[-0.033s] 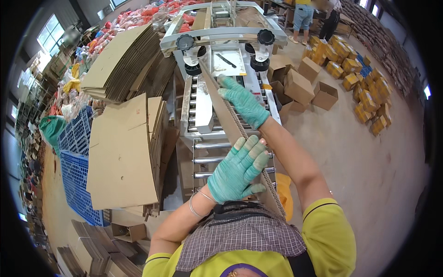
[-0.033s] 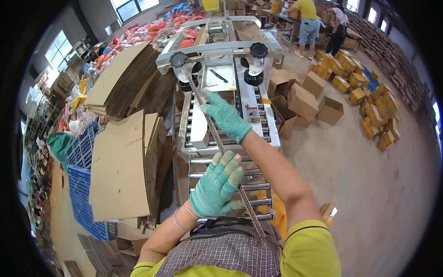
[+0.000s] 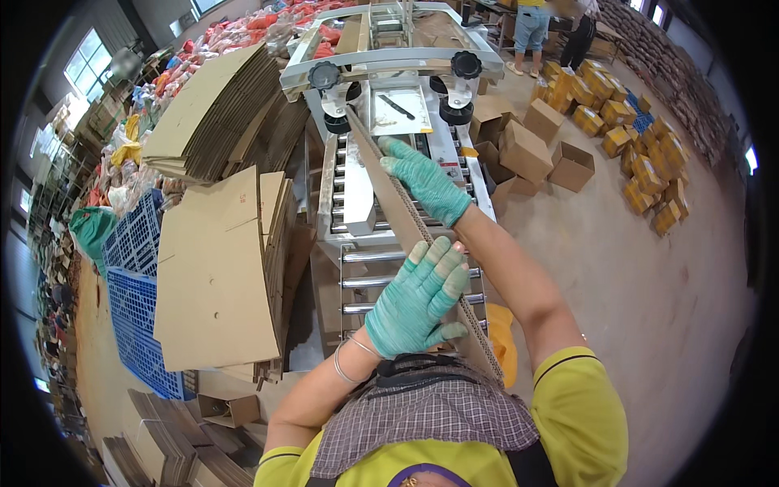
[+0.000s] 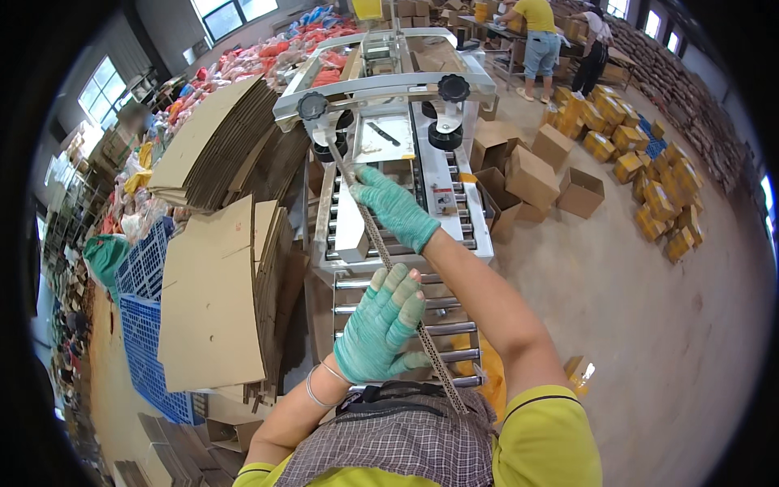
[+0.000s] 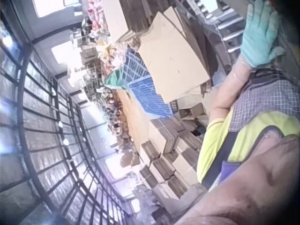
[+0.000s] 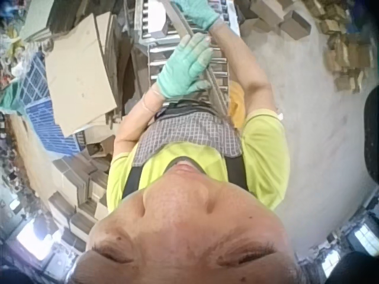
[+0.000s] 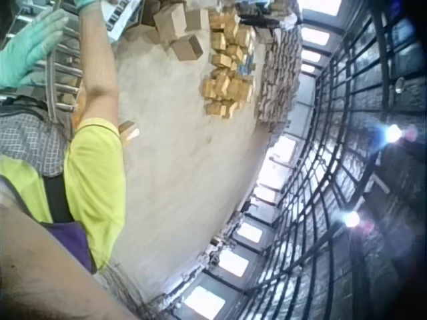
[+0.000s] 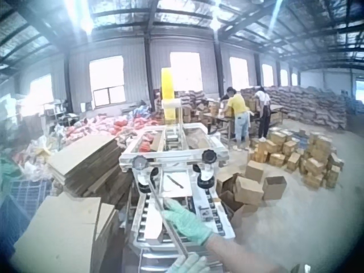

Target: The person picks flat cardboard sheets, folds them into box shapes, and places them onto a conveyor machine that applies tape to seal the boxes. The finished boxes are then moved off the conveyor and stacked on the floor.

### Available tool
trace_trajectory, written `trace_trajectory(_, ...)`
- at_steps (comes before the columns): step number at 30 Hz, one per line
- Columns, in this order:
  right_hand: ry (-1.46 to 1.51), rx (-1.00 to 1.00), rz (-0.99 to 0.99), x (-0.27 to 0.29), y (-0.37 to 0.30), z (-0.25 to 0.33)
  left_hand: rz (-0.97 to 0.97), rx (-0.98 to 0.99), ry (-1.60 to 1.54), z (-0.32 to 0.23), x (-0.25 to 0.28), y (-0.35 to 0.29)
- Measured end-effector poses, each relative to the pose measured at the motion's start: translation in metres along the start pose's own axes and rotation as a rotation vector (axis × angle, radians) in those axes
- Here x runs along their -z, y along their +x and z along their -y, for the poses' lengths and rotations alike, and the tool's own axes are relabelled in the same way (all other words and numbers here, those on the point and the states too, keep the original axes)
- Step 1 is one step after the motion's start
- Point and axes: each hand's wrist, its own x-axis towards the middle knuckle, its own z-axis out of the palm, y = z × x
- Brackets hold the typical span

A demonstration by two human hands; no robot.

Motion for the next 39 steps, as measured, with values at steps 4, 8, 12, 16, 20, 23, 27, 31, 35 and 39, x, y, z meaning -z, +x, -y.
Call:
trace_trajectory(4,0.09,0.033,0.088,-0.003,0.003,0.0,-0.001,0.015,-0.002,0.001,0.003,-0.004)
trace_trajectory(8,0.016,0.115,0.037,0.022,0.008,-0.013,0.036,0.014,0.027,0.0,0.009,-0.008)
trace_trajectory(12,-0.694,0.156,0.024,0.042,0.02,0.002,0.055,0.041,0.078,-0.008,0.035,0.002)
trace_trajectory(16,-1.265,0.073,0.112,0.024,0.037,0.061,0.172,-0.072,0.22,-0.001,0.066,-0.011)
trace_trajectory(20,-1.216,0.229,0.019,0.034,0.041,0.042,0.035,0.072,0.114,-0.009,0.047,-0.002)
trace_trajectory(23,-1.243,0.212,0.036,0.022,0.043,0.023,-0.081,0.101,0.135,0.005,0.036,0.038)
trace_trajectory(27,-1.368,0.139,0.023,0.037,0.04,0.038,-0.095,0.078,0.149,0.021,0.018,0.037)
trace_trajectory(31,-1.366,0.258,-0.068,0.052,0.05,0.054,0.034,-0.049,0.207,0.023,0.049,0.013)
trace_trajectory(35,-1.651,0.335,-0.077,0.067,0.021,0.075,0.134,0.228,0.223,-0.014,0.111,-0.005)
trace_trajectory(39,-1.857,0.168,0.047,0.045,-0.012,0.068,0.162,0.549,0.412,-0.024,0.101,-0.014)
